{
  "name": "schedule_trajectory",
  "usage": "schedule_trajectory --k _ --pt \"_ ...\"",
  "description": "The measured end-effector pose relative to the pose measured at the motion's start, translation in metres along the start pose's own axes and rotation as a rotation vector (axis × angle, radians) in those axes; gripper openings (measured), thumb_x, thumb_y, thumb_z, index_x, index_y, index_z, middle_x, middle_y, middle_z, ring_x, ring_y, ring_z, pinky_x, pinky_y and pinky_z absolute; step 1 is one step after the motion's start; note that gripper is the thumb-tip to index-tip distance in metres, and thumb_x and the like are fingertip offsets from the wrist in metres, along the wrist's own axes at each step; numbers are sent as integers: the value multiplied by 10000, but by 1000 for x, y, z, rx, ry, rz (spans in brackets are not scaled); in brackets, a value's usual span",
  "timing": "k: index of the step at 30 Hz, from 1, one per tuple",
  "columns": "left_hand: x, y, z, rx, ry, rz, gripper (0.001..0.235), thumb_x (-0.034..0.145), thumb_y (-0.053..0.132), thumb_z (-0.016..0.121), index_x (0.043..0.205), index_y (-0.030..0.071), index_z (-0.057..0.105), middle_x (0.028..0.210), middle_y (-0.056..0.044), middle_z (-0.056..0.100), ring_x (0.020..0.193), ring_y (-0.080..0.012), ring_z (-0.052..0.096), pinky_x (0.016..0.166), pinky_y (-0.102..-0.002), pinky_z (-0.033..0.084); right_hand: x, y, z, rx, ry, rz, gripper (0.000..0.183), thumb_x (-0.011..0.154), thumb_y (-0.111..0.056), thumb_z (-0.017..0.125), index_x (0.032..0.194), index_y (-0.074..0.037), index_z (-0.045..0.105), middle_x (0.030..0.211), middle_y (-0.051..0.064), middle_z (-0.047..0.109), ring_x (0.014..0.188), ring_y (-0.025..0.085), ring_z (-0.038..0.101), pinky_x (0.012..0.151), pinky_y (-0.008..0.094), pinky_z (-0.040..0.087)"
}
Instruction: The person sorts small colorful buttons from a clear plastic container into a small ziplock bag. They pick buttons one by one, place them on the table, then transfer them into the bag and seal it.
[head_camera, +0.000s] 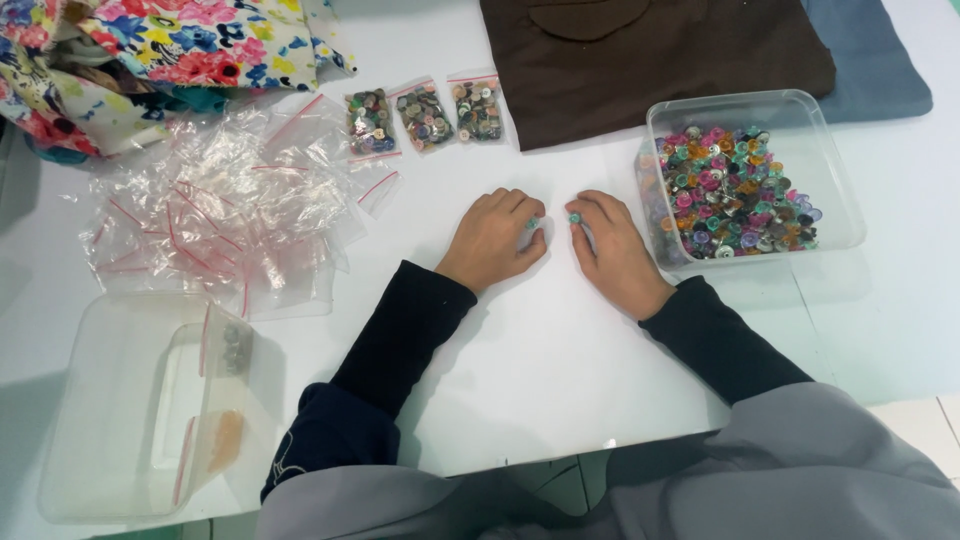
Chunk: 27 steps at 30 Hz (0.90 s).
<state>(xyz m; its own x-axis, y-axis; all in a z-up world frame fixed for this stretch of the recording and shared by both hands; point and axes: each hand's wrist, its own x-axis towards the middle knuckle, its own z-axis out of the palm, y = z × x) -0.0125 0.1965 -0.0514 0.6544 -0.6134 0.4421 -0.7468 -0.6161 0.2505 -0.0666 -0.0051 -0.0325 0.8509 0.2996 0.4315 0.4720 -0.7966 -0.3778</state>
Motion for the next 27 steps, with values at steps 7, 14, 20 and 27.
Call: schedule_trajectory --k 7,14,20,27 --pt "9 10 -6 -23 179 69 287 891 258 694 1143 132 640 958 -41 622 939 -207 637 819 -325 506 -2 -6 -8 72 101 -33 319 1007 -28 575 1315 44 534 1188 219 570 1122 405 636 898 473 566" --pt "52 56 -3 -267 416 96 282 887 193 705 1155 127 645 1042 -44 610 1029 -246 624 873 -352 533 -35 -14 -31 5 482 -269 194 908 62 653 1087 2 605 1161 135 576 1105 327 600 928 431 528" --pt "109 117 7 -483 305 32 418 921 -39 643 1317 30 526 1280 -196 540 1265 -423 576 1050 -476 538 -26 11 -102 -66 470 -89 186 1000 100 491 1142 28 588 1102 164 580 1039 399 573 949 478 448" --pt "146 130 56 -35 -77 -47 1018 613 329 933 1455 24 450 1408 -291 536 1352 -444 526 1051 -501 510 -4 79 -154 94 -329 209 704 861 -176 744 1467 27 448 1469 349 456 1374 548 413 1132 616 306"
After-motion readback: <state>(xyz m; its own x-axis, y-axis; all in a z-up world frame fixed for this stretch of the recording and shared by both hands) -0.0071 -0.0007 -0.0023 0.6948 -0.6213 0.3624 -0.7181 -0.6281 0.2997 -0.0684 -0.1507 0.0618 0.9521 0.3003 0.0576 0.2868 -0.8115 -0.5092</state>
